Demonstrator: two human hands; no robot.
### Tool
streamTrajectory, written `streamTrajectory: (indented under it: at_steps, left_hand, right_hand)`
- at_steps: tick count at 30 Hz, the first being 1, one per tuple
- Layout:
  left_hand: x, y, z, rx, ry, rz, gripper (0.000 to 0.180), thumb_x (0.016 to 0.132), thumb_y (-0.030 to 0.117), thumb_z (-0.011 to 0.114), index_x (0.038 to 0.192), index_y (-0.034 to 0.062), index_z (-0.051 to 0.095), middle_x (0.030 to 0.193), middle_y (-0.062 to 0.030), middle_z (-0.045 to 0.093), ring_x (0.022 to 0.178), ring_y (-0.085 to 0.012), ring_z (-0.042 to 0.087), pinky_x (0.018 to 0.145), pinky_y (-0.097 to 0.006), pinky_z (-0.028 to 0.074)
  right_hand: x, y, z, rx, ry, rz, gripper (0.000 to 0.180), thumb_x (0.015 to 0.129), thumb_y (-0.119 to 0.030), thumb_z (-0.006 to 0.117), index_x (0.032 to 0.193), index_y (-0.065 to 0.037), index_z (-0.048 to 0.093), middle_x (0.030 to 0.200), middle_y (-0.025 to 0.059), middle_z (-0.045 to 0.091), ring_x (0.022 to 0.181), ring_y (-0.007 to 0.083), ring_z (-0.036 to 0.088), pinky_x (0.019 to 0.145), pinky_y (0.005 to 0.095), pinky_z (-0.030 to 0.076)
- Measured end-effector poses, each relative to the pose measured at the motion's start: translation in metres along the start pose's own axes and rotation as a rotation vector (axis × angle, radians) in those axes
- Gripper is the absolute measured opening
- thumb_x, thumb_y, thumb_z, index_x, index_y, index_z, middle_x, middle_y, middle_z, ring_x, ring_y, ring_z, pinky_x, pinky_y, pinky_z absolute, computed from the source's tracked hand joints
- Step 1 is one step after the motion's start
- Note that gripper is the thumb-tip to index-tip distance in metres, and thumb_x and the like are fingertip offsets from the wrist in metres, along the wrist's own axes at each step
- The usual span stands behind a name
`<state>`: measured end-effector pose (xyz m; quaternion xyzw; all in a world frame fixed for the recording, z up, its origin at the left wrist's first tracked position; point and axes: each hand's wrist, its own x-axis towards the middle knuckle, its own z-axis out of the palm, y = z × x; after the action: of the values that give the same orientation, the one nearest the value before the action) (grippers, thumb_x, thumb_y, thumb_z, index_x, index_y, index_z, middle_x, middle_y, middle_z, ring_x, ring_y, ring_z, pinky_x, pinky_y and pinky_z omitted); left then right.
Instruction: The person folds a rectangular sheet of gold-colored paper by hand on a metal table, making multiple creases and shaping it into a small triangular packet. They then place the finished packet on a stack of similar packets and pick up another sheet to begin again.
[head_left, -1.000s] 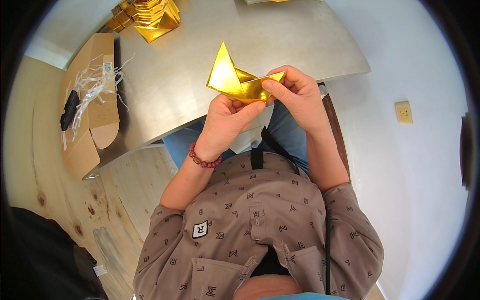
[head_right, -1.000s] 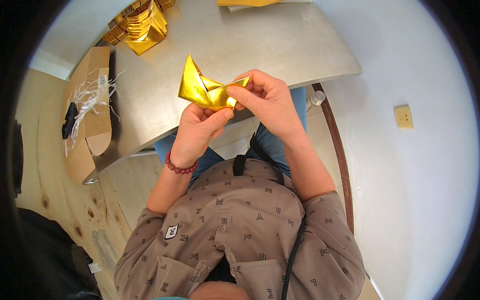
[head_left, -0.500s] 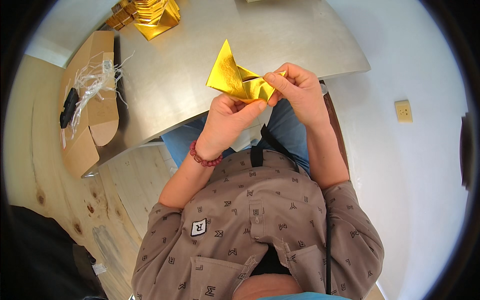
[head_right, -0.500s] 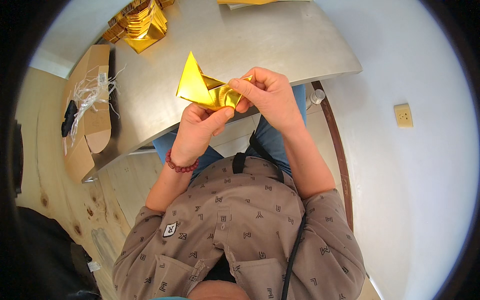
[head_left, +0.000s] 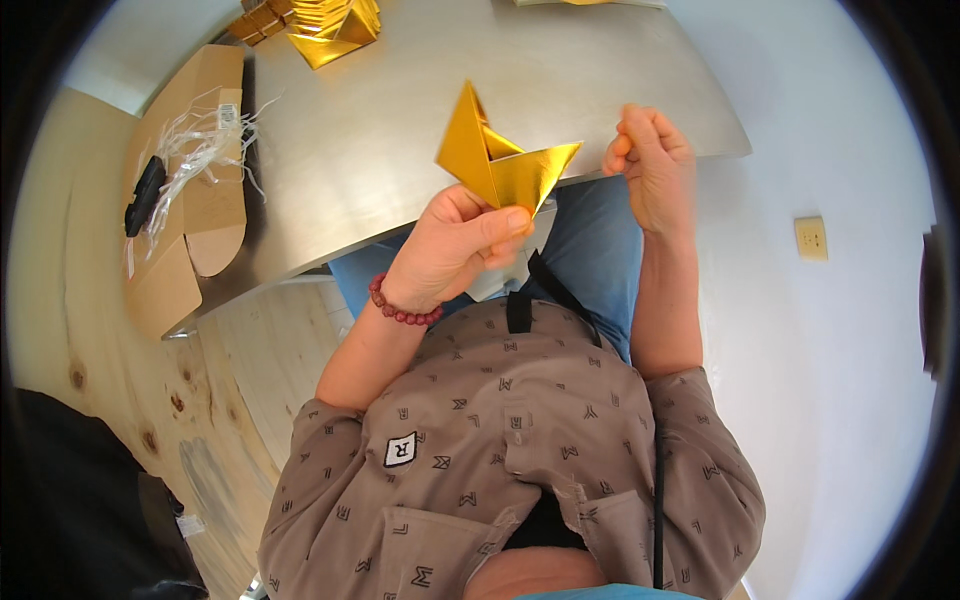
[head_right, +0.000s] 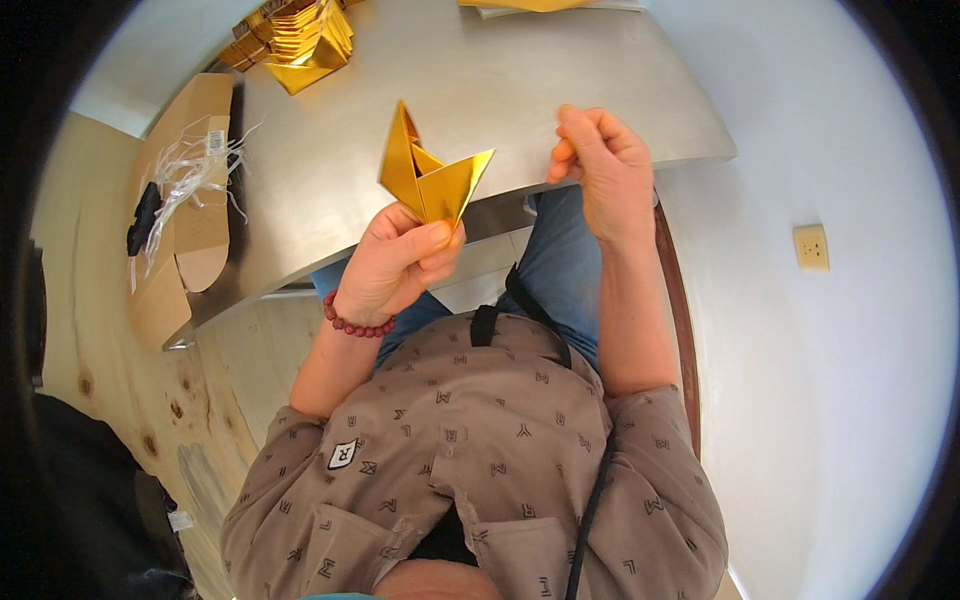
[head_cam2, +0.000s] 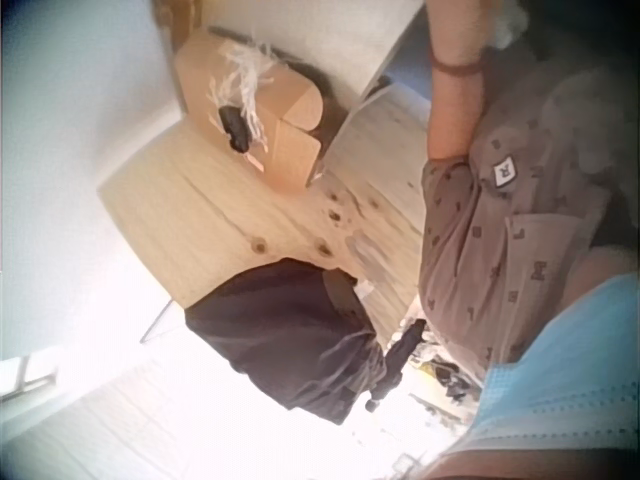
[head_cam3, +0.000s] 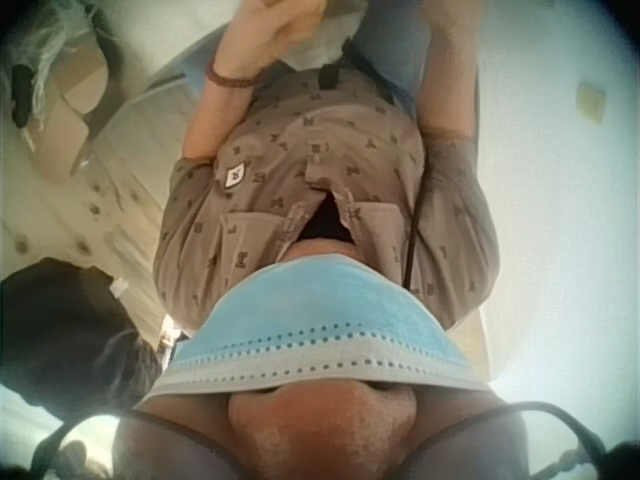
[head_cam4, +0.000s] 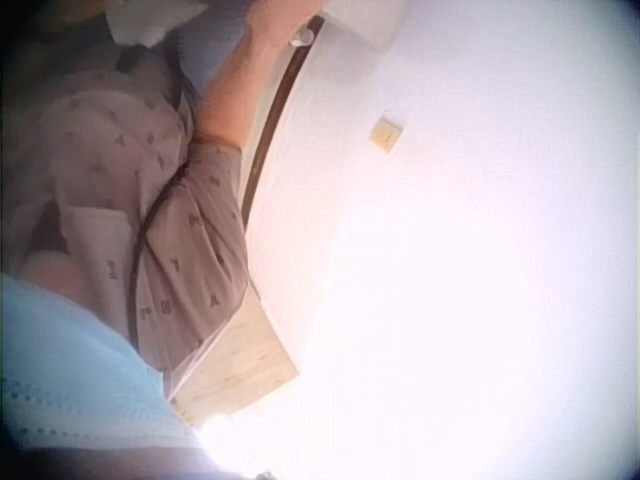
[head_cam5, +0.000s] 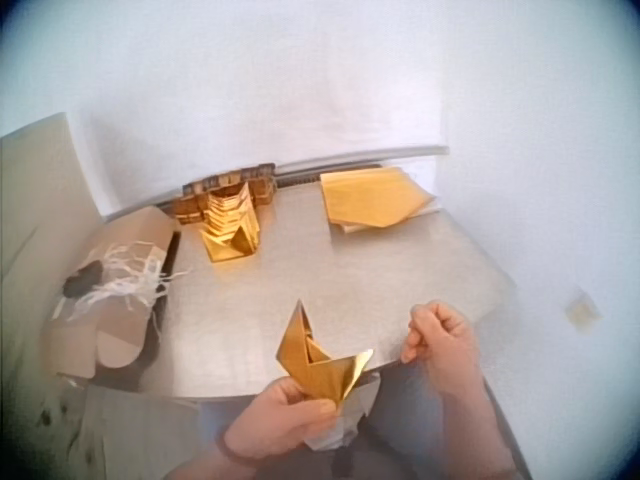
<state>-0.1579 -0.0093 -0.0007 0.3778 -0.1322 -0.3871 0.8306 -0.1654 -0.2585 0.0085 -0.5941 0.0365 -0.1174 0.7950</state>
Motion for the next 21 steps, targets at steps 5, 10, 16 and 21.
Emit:
streamTrajectory:
  at_steps: [5, 10, 16, 21]
  left_hand:
    - [0.013, -0.012, 0.002, -0.752, -0.548, -0.161, 0.024, 0.11, 0.024, 0.061, 0.118, 0.0051, 0.049, 0.086, -0.0022, 0.062, 0.065, -0.0097, 0.057, 0.049, -0.021, 0.046]
    - [0.016, -0.025, 0.0, -1.045, -0.651, -0.258, 0.031, 0.117, 0.034, 0.043, 0.112, 0.0029, 0.047, 0.086, -0.0067, 0.065, 0.063, -0.0146, 0.063, 0.045, -0.024, 0.047]
    - [-0.013, 0.013, -0.016, -0.055, -0.218, 0.158, 0.064, 0.116, 0.057, 0.029, 0.129, -0.0004, 0.054, 0.1, -0.0094, 0.069, 0.069, -0.0173, 0.066, 0.059, -0.029, 0.056]
    - [-0.014, 0.023, 0.0, 0.546, 0.47, 0.454, 0.058, 0.118, 0.044, 0.034, 0.134, -0.0047, 0.062, 0.114, -0.0118, 0.074, 0.109, -0.0186, 0.071, 0.099, -0.03, 0.055]
  right_hand:
    - [-0.008, 0.025, 0.024, 0.18, -0.203, 0.013, 0.033, 0.113, -0.025, 0.057, 0.128, 0.003, 0.067, 0.111, 0.0078, 0.072, 0.104, 0.0143, 0.068, 0.093, 0.0322, 0.056]
    - [-0.013, 0.038, 0.034, 0.296, -0.349, 0.068, 0.026, 0.111, -0.019, 0.061, 0.128, -0.002, 0.067, 0.115, 0.0021, 0.072, 0.104, 0.0103, 0.063, 0.094, 0.0294, 0.052]
    - [-0.01, 0.028, 0.028, 0.198, -0.175, -0.027, 0.017, 0.108, -0.016, 0.067, 0.117, -0.002, 0.069, 0.102, 0.0002, 0.071, 0.091, 0.0082, 0.063, 0.081, 0.025, 0.051]
    - [-0.016, 0.023, 0.042, 0.125, -0.215, -0.048, 0.016, 0.107, -0.015, 0.068, 0.115, -0.001, 0.068, 0.095, -0.0003, 0.069, 0.084, 0.0068, 0.061, 0.077, 0.0239, 0.052]
